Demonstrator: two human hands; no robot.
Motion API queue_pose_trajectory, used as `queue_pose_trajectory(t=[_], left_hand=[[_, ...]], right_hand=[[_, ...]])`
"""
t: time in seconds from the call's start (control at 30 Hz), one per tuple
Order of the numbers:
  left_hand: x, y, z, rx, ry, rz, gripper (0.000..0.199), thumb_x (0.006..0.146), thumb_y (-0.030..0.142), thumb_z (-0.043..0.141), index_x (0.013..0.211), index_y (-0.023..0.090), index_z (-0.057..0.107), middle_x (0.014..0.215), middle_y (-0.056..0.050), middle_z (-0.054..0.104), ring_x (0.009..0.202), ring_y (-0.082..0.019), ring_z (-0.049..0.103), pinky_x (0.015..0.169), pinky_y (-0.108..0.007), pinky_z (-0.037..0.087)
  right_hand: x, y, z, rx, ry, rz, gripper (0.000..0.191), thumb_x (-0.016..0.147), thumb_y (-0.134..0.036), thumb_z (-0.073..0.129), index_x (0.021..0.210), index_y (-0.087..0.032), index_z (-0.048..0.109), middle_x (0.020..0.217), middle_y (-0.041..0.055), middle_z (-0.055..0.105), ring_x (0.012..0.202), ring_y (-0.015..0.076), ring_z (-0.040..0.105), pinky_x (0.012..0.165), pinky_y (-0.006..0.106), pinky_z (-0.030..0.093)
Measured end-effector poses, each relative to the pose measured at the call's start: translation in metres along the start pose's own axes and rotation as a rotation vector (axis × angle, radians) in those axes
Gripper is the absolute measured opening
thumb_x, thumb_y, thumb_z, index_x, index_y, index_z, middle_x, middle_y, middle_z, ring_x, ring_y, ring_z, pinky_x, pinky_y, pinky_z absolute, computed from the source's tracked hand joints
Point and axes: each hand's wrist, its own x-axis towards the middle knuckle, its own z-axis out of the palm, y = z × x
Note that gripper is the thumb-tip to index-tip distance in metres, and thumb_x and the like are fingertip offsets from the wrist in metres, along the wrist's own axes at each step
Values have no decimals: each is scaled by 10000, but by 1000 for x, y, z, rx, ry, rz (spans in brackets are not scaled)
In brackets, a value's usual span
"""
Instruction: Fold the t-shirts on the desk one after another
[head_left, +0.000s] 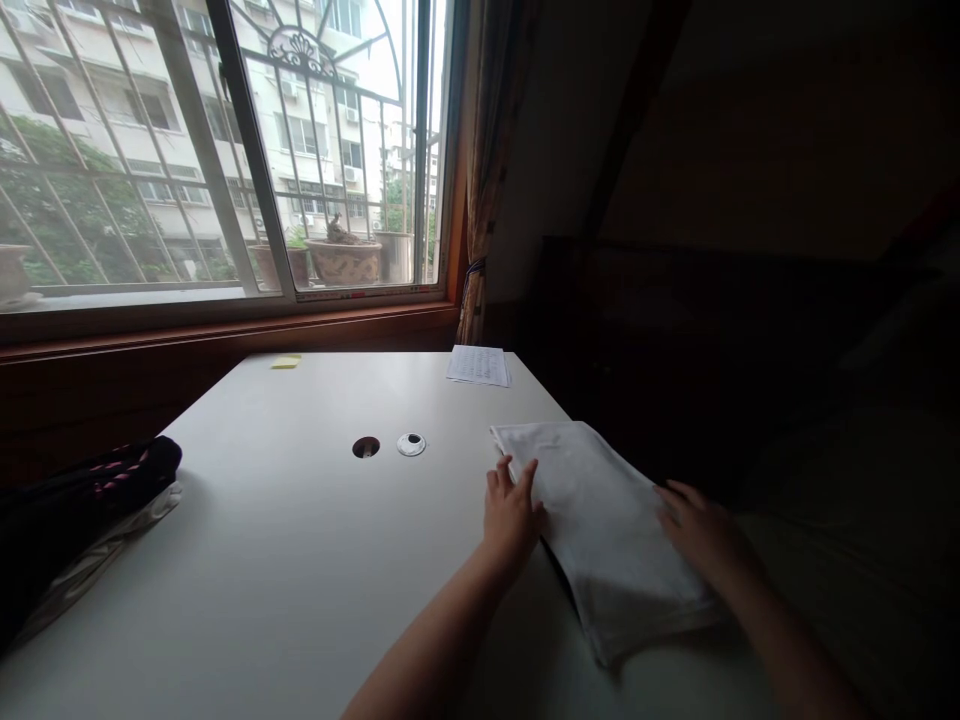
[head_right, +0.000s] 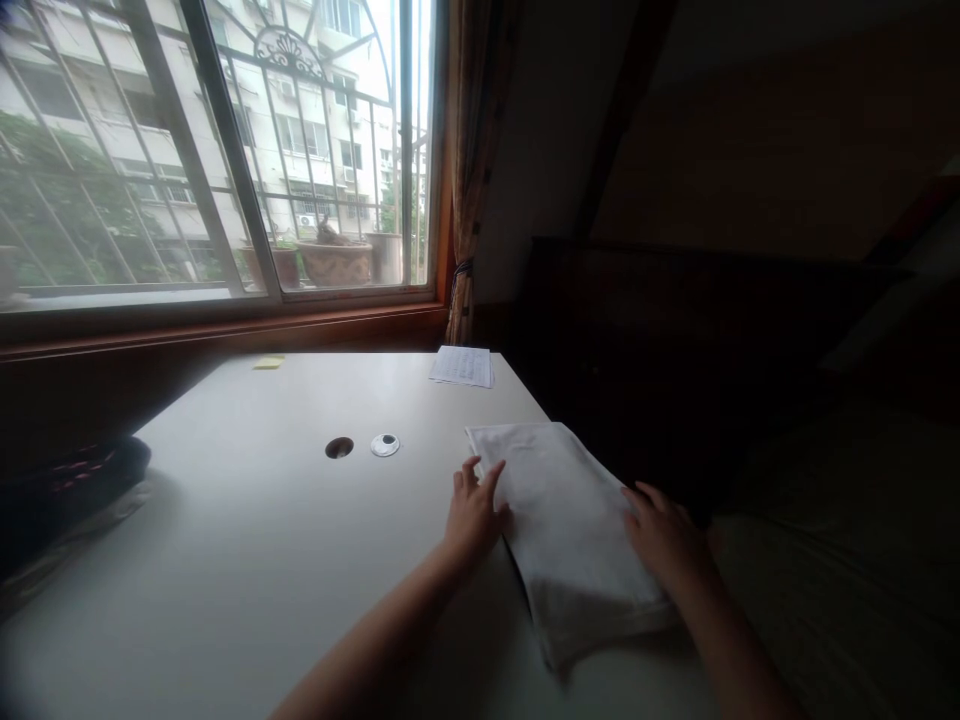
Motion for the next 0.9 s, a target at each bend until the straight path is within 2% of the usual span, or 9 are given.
queue_pose_trajectory(t=[0.1, 0.17, 0.23, 0.33, 0.43, 0.53, 0.63, 0.77, 0.9], left_hand=[[-5, -9, -2, 186, -88, 169, 461, 944, 345, 567, 1405, 350, 562, 1611, -44, 354, 1480, -381, 254, 1173, -582, 310], [-6, -19, -5, 233, -150, 223, 455, 983, 425, 504, 1431, 356, 538, 1588, -27, 420, 1510, -375, 214, 1191, -610, 272], [-7, -31, -12, 223, -181, 245, 501, 976, 463, 517, 1468, 370, 498, 1582, -21, 441, 1520, -372, 215, 1200, -621, 248], [-11, -48, -32, 142, -230, 273, 528, 938, 438, 596, 1457, 398, 510, 1575, -32, 460, 1515, -367, 259, 1212, -621, 205], [-22, -62, -63, 104, -307, 277, 549, 919, 418, 627, 1456, 402, 511, 1600, -35, 423, 1529, -348, 234, 1228, -607, 136], [-40, -77, -103, 159, -359, 260, 553, 936, 430, 604, 1475, 403, 482, 1625, -26, 380, 1545, -320, 190, 1235, -586, 115], [-63, -100, -146, 281, -322, 248, 549, 964, 439, 558, 1499, 393, 446, 1630, -30, 371, 1546, -302, 194, 1236, -569, 151], [-91, -148, -215, 527, -159, 166, 483, 988, 350, 501, 1471, 355, 490, 1601, -37, 424, 1520, -282, 282, 1222, -556, 223], [-115, -203, -313, 794, 81, 11, 457, 968, 367, 495, 1400, 237, 575, 1525, -101, 520, 1490, -324, 333, 1188, -574, 266]], right_hand=[[-16, -57, -1, 28, -30, -226, 517, 948, -480, 425, 1358, -237, 626, 1522, 110, 512, 1373, 333, 494, 1135, 541, 381], [-31, -96, 0, 85, -101, -384, 537, 971, -523, 444, 1429, -268, 563, 1555, 88, 477, 1450, 310, 403, 1167, 535, 341], [-46, -128, -1, 135, -176, -506, 548, 1003, -509, 430, 1505, -295, 471, 1578, 78, 447, 1471, 283, 374, 1181, 530, 319], [-65, -153, -8, 174, -226, -592, 612, 1019, -483, 447, 1591, -327, 296, 1627, 66, 359, 1515, 280, 280, 1203, 560, 263], [-75, -159, -20, 199, -266, -633, 649, 1002, -467, 511, 1594, -373, 264, 1644, 54, 322, 1524, 292, 249, 1204, 579, 253], [-79, -162, -30, 211, -297, -640, 653, 995, -443, 532, 1589, -392, 269, 1650, 51, 306, 1524, 304, 246, 1200, 596, 260], [-82, -167, -37, 243, -332, -650, 645, 993, -442, 535, 1586, -385, 287, 1644, 49, 317, 1515, 317, 266, 1195, 611, 278], [-80, -179, -46, 364, -316, -630, 570, 995, -399, 543, 1545, -362, 396, 1554, 44, 483, 1463, 305, 387, 1153, 546, 401], [-71, -203, -54, 511, -139, -588, 409, 1006, -284, 507, 1410, -315, 564, 1316, 56, 675, 1259, 260, 597, 1059, 476, 510]])
